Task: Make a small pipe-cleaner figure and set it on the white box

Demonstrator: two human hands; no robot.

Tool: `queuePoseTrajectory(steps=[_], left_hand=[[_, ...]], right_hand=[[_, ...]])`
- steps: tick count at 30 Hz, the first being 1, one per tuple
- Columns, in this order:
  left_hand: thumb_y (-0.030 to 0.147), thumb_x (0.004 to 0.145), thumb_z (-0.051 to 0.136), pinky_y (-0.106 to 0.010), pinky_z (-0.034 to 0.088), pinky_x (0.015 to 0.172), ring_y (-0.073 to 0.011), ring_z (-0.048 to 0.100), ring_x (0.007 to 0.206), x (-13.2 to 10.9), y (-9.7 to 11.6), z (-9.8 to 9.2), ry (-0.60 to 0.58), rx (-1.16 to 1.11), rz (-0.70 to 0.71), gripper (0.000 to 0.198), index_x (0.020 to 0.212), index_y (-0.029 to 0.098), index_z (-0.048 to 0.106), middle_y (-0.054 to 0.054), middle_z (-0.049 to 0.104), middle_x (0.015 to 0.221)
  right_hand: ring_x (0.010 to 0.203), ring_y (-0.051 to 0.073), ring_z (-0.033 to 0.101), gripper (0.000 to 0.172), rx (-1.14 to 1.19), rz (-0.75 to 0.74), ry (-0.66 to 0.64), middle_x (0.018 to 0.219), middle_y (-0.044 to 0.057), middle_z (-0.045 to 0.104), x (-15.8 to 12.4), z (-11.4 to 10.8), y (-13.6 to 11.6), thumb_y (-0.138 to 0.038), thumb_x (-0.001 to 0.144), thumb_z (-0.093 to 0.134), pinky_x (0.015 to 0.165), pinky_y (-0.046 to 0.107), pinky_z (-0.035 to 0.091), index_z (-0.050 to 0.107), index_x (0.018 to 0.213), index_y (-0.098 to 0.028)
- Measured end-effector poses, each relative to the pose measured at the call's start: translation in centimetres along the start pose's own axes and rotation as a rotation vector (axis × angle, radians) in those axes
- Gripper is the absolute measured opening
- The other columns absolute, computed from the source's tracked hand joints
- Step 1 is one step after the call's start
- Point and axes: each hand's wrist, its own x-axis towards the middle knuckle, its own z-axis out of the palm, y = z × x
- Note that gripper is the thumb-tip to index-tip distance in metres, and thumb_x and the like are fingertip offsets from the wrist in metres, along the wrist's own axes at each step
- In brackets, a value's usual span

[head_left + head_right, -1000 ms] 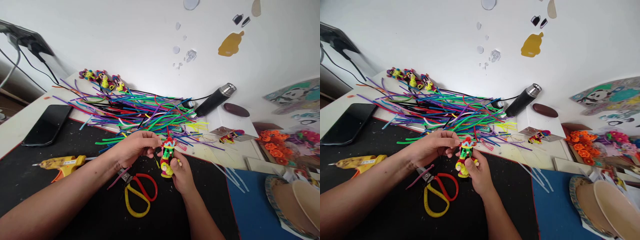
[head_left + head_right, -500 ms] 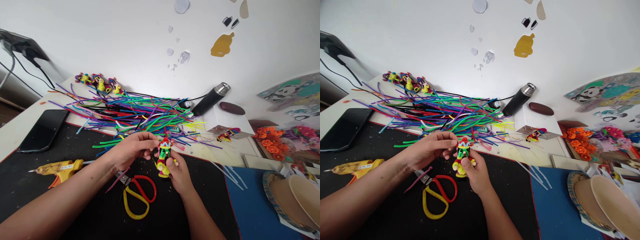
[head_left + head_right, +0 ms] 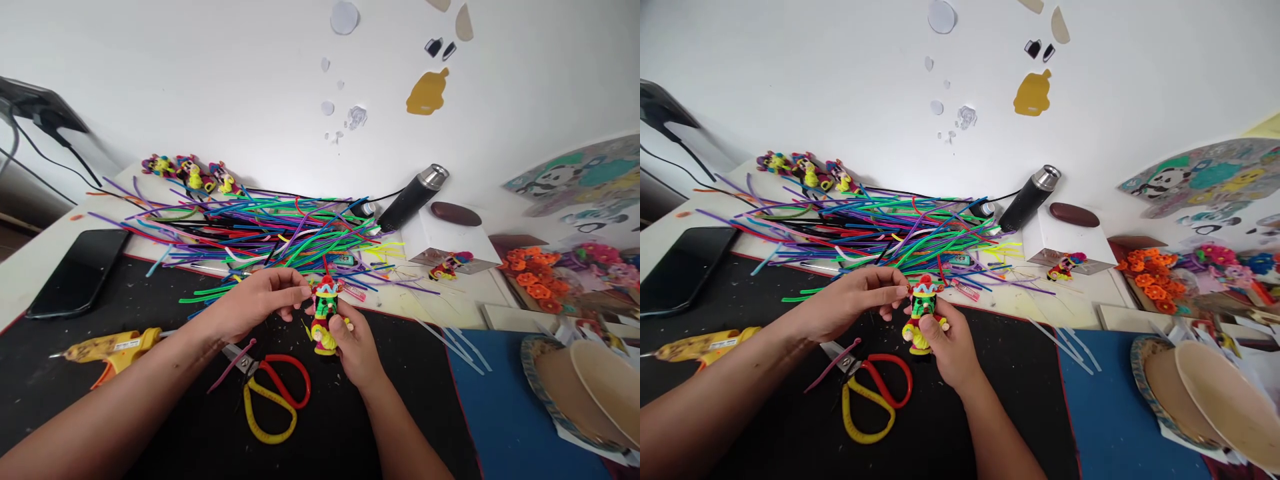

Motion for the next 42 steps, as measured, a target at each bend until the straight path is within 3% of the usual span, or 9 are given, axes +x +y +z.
queuePoseTrajectory(steps=[4,16,24,31,42], left_hand=[[0.05,0.083,0.079,-0.025,0.046,0.063,-0.0123,0.056,0.065,0.1,-0.3,0.0,0.014,0.031,0.036,0.032,0.082,0.019,0.07,0.001,0.068,0.077],[0.051,0.093,0.067,-0.027,0.044,0.064,-0.0158,0.059,0.068,-0.4,-0.3,0.8,0.193,0.392,0.217,0.034,0.079,0.02,0.065,0.0,0.07,0.074],[0.048,0.093,0.067,-0.028,0.047,0.069,-0.0177,0.064,0.073,-0.7,-0.5,1.3,0.213,0.362,0.243,0.031,0.08,0.02,0.066,0.0,0.072,0.077],[0.05,0.092,0.068,-0.028,0.048,0.069,-0.0178,0.065,0.073,-0.5,-0.2,1.4,0.188,0.334,0.215,0.032,0.08,0.02,0.066,0.0,0.072,0.077],[0.05,0.092,0.069,-0.027,0.048,0.07,-0.0182,0.065,0.075,-0.5,-0.3,1.3,0.191,0.34,0.233,0.031,0.083,0.02,0.067,-0.001,0.071,0.079]], right_hand=[[0.064,0.015,0.056,0.055,-0.015,-0.007,0.008,0.085,0.006,0.07,0.1,0.1,-0.1,-0.069,0.091,0.067,0.059,0.025,0.05,0.079,0.103,-0.017],[0.067,0.017,0.061,0.061,0.004,0.095,0.045,0.094,0.01,0.073,0.0,0.5,-0.1,-0.072,0.087,0.068,0.051,0.024,0.05,0.078,0.108,-0.016],[0.059,0.016,0.055,0.062,0.002,0.112,0.063,0.074,0.004,0.064,0.0,0.6,0.0,-0.073,0.085,0.07,0.049,0.025,0.05,0.077,0.109,-0.017],[0.055,0.013,0.051,0.066,0.008,0.143,0.067,0.082,0.005,0.068,0.0,0.6,-0.1,-0.074,0.084,0.071,0.044,0.022,0.046,0.076,0.117,-0.017],[0.067,0.019,0.064,0.066,0.02,0.153,0.06,0.095,0.009,0.074,-0.1,0.6,-0.2,-0.074,0.084,0.07,0.05,0.025,0.054,0.075,0.119,-0.018]])
